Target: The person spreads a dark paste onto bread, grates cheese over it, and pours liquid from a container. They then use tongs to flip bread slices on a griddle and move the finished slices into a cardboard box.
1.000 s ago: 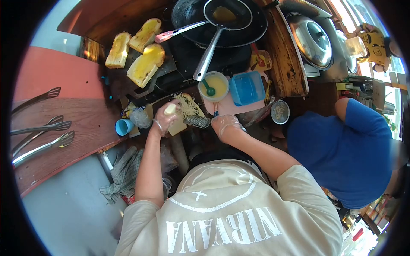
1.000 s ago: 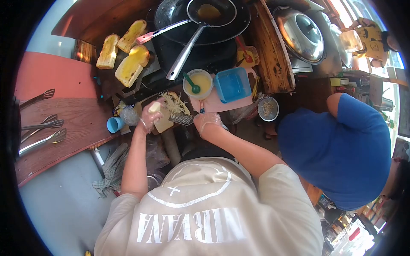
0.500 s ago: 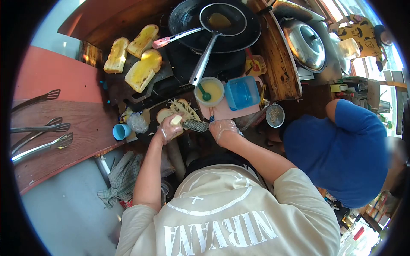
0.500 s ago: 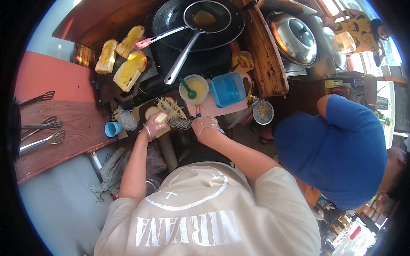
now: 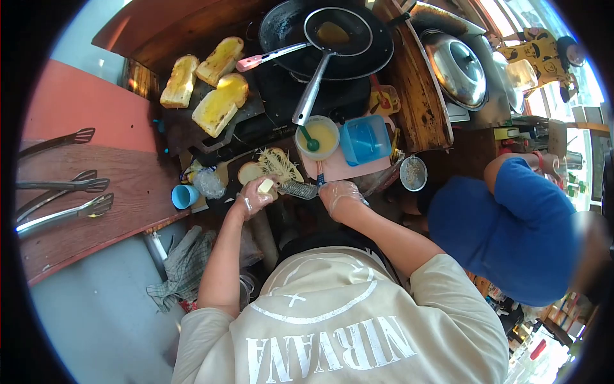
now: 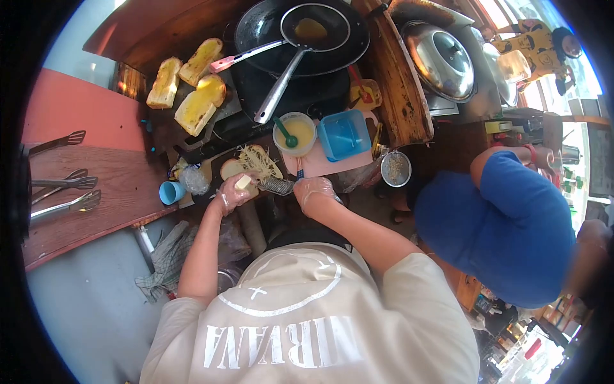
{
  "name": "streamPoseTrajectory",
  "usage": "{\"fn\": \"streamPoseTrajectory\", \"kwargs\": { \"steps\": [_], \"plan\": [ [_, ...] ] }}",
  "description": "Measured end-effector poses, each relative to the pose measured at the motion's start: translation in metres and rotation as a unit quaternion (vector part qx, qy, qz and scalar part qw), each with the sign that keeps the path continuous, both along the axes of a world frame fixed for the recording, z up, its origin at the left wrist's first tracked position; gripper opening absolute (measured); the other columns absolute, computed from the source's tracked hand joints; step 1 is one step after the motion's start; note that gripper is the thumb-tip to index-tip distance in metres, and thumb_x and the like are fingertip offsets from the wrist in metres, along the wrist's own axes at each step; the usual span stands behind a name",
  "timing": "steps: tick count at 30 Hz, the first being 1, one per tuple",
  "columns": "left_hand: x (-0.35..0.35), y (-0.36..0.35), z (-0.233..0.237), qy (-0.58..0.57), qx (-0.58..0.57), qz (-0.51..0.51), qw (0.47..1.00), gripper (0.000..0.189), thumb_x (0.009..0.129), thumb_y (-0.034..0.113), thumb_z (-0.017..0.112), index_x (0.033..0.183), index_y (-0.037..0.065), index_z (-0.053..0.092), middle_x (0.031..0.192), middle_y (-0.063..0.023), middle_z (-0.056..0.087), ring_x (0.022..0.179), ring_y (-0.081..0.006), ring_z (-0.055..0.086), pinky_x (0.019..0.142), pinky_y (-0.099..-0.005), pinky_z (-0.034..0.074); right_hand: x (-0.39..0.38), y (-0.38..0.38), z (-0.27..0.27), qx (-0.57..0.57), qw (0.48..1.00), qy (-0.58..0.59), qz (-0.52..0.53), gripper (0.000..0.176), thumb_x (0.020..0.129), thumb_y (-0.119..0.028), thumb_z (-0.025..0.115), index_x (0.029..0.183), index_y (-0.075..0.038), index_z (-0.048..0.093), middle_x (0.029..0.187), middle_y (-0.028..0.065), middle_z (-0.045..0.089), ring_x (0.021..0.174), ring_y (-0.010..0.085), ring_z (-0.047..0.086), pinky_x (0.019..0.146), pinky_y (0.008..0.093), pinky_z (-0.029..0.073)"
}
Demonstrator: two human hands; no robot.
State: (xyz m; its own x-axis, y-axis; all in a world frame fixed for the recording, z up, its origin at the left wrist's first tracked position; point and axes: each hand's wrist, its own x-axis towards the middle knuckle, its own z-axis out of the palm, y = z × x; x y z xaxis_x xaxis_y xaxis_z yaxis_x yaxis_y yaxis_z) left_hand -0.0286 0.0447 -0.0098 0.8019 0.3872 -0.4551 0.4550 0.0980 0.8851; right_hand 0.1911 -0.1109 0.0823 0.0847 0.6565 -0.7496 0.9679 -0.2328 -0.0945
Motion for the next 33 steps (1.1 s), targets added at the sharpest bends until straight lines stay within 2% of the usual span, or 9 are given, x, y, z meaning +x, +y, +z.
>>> {"fn": "streamPoseTrajectory", "kwargs": {
  "steps": [2, 5, 8, 14, 20, 22, 26, 29, 33],
  "plan": [
    [0.0, 0.0, -0.002, -0.117, 0.036, 0.083, 0.989, 0.035, 0.071, 0.004, 0.064, 0.106, 0.004, 0.062, 0.122, -0.0075, 0.064, 0.067, -0.007, 0.056, 0.054, -0.0227, 0.043, -0.001, -0.001, -0.004, 0.009, 1.0, -0.006, -0.004, 0.022, 0.086, -0.012, 0.066, 0.107, -0.007, 0.07, 0.107, 0.0124, 0.073, 0.099, 0.0282, 0.072, 0.08, 0.0393, 0.058],
    [0.001, -0.002, 0.021, -0.019, -0.08, 0.095, 0.992, 0.036, 0.072, 0.007, 0.065, 0.108, 0.004, 0.062, 0.14, -0.0115, 0.056, 0.076, -0.0078, 0.061, 0.057, -0.0219, 0.046, -0.001, 0.0, -0.001, 0.016, 1.0, -0.009, -0.005, 0.022, 0.087, -0.012, 0.065, 0.107, -0.007, 0.069, 0.106, 0.0124, 0.073, 0.099, 0.0282, 0.072, 0.08, 0.0393, 0.058],
    [-0.01, 0.001, 0.018, -0.056, -0.204, 0.107, 0.972, 0.062, 0.073, 0.006, 0.065, 0.135, 0.004, 0.055, 0.123, -0.007, 0.061, 0.079, -0.0094, 0.062, 0.055, -0.0216, 0.047, -0.004, 0.002, -0.004, 0.029, 0.999, -0.029, -0.002, 0.024, 0.085, -0.013, 0.069, 0.108, -0.008, 0.072, 0.108, 0.0114, 0.074, 0.1, 0.0274, 0.072, 0.081, 0.0386, 0.058],
    [0.006, -0.044, 0.05, -0.194, -0.385, 0.032, 0.902, 0.055, 0.071, 0.024, 0.069, 0.121, 0.003, 0.06, 0.128, -0.0162, 0.058, 0.073, -0.0121, 0.062, 0.054, -0.0216, 0.045, -0.019, 0.016, -0.008, 0.102, 0.994, -0.03, -0.023, 0.024, 0.085, -0.013, 0.067, 0.108, -0.009, 0.071, 0.105, 0.0121, 0.073, 0.1, 0.0266, 0.072, 0.081, 0.0384, 0.059],
    [-0.002, -0.028, 0.037, -0.102, -0.268, 0.173, 0.942, 0.075, 0.077, 0.016, 0.065, 0.147, 0.003, 0.042, 0.109, -0.004, 0.059, 0.08, -0.0114, 0.062, 0.056, -0.0218, 0.046, -0.028, 0.022, -0.008, 0.112, 0.993, -0.043, -0.025, 0.021, 0.086, -0.014, 0.065, 0.105, -0.008, 0.071, 0.107, 0.0125, 0.072, 0.101, 0.0269, 0.071, 0.082, 0.0379, 0.058],
    [-0.003, -0.038, 0.047, -0.192, -0.344, 0.104, 0.913, 0.073, 0.075, 0.007, 0.064, 0.146, 0.003, 0.045, 0.105, -0.0026, 0.059, 0.08, -0.0111, 0.062, 0.058, -0.0224, 0.047, -0.025, 0.026, -0.002, 0.109, 0.993, -0.039, -0.018, 0.021, 0.086, -0.014, 0.065, 0.105, -0.007, 0.071, 0.109, 0.0126, 0.072, 0.102, 0.0273, 0.071, 0.082, 0.038, 0.058],
    [-0.005, -0.014, 0.099, -0.153, -0.162, 0.146, 0.964, 0.075, 0.073, 0.014, 0.063, 0.144, 0.0, 0.046, 0.104, -0.0043, 0.06, 0.078, -0.0117, 0.062, 0.064, -0.0245, 0.049, -0.021, 0.027, 0.036, 0.117, 0.992, -0.044, -0.032, 0.022, 0.088, -0.014, 0.062, 0.107, -0.009, 0.073, 0.11, 0.0115, 0.073, 0.104, 0.0264, 0.071, 0.083, 0.0385, 0.057],
    [0.001, 0.067, 0.142, -0.293, -0.118, 0.254, 0.914, 0.075, 0.074, 0.024, 0.06, 0.143, -0.001, 0.045, 0.089, -0.0077, 0.062, 0.068, -0.0143, 0.059, 0.059, -0.0257, 0.049, -0.018, 0.028, 0.048, 0.094, 0.993, -0.056, -0.035, 0.024, 0.089, -0.015, 0.062, 0.11, -0.009, 0.072, 0.113, 0.0103, 0.073, 0.106, 0.0263, 0.07, 0.087, 0.0387, 0.056],
    [0.015, 0.207, 0.151, -0.266, -0.125, 0.362, 0.885, 0.042, 0.083, 0.018, 0.057, 0.122, 0.002, 0.057, 0.092, -0.0065, 0.061, 0.07, -0.0153, 0.061, 0.05, -0.0261, 0.043, -0.018, 0.023, 0.048, 0.109, 0.992, -0.066, -0.024, 0.025, 0.089, -0.015, 0.063, 0.112, -0.01, 0.072, 0.114, 0.0097, 0.073, 0.107, 0.0266, 0.07, 0.086, 0.0381, 0.055]
  ]
}}
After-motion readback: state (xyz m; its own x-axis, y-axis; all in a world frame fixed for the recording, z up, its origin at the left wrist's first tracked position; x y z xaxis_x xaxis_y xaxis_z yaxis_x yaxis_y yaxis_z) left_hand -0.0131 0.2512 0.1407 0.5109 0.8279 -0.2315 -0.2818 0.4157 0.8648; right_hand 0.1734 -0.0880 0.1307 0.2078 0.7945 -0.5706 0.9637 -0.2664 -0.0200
